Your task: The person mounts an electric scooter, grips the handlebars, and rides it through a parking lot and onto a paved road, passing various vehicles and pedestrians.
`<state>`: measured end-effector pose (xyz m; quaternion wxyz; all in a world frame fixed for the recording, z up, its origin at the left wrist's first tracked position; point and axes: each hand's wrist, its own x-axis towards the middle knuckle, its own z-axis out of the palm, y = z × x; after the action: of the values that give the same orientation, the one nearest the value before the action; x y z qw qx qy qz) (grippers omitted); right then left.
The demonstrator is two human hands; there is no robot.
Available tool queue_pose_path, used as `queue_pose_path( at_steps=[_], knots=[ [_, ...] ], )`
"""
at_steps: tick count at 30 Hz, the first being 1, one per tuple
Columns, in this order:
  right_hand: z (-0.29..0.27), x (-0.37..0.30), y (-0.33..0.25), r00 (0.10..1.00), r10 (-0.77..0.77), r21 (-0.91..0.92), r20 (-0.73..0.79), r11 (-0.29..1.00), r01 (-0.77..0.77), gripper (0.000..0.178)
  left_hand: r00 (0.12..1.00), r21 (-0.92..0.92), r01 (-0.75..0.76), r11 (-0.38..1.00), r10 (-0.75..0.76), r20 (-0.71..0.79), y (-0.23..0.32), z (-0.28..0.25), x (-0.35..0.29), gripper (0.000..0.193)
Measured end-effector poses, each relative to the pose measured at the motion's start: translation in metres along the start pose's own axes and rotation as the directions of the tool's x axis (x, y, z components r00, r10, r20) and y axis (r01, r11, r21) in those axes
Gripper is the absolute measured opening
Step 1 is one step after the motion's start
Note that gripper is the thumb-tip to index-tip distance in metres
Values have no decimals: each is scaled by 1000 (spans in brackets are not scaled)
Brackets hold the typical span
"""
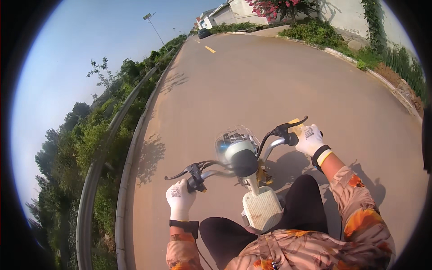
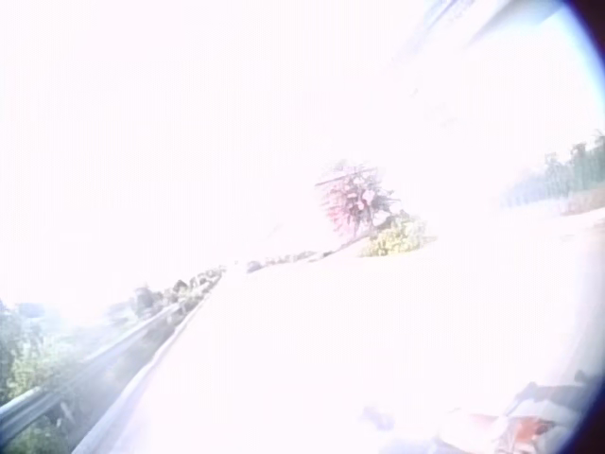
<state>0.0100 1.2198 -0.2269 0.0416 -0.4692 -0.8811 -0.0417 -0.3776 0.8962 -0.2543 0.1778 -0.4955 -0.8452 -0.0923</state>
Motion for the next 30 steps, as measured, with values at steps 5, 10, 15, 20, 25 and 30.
queue_pose_path(
  at_steps=[5,10,15,20,25,30],
  knots=[
    [-5,-12,-8,997,36,21,62,999,-37,35,1000,-8,-25,1000,25,-8,-5,-3,-3,21],
    [-3,-13,-13,997,42,19,70,999,-43,37,999,16,-20,1000,19,31,-10,1,-4,21],
    [-21,-13,-12,992,24,-10,122,1000,-23,34,999,4,5,1000,-5,32,-3,-7,-6,21],
    [-18,-15,3,1000,9,33,11,999,-9,33,1000,-1,-4,1000,4,-13,8,-16,-8,21],
    [-15,-12,9,1000,-4,13,-2,1000,4,32,1000,4,-7,1000,7,-11,10,-15,-4,22],
    [-27,-4,7,1000,-4,36,-10,999,4,32,1000,19,14,1000,-13,-22,12,-13,4,21]
  ],
)
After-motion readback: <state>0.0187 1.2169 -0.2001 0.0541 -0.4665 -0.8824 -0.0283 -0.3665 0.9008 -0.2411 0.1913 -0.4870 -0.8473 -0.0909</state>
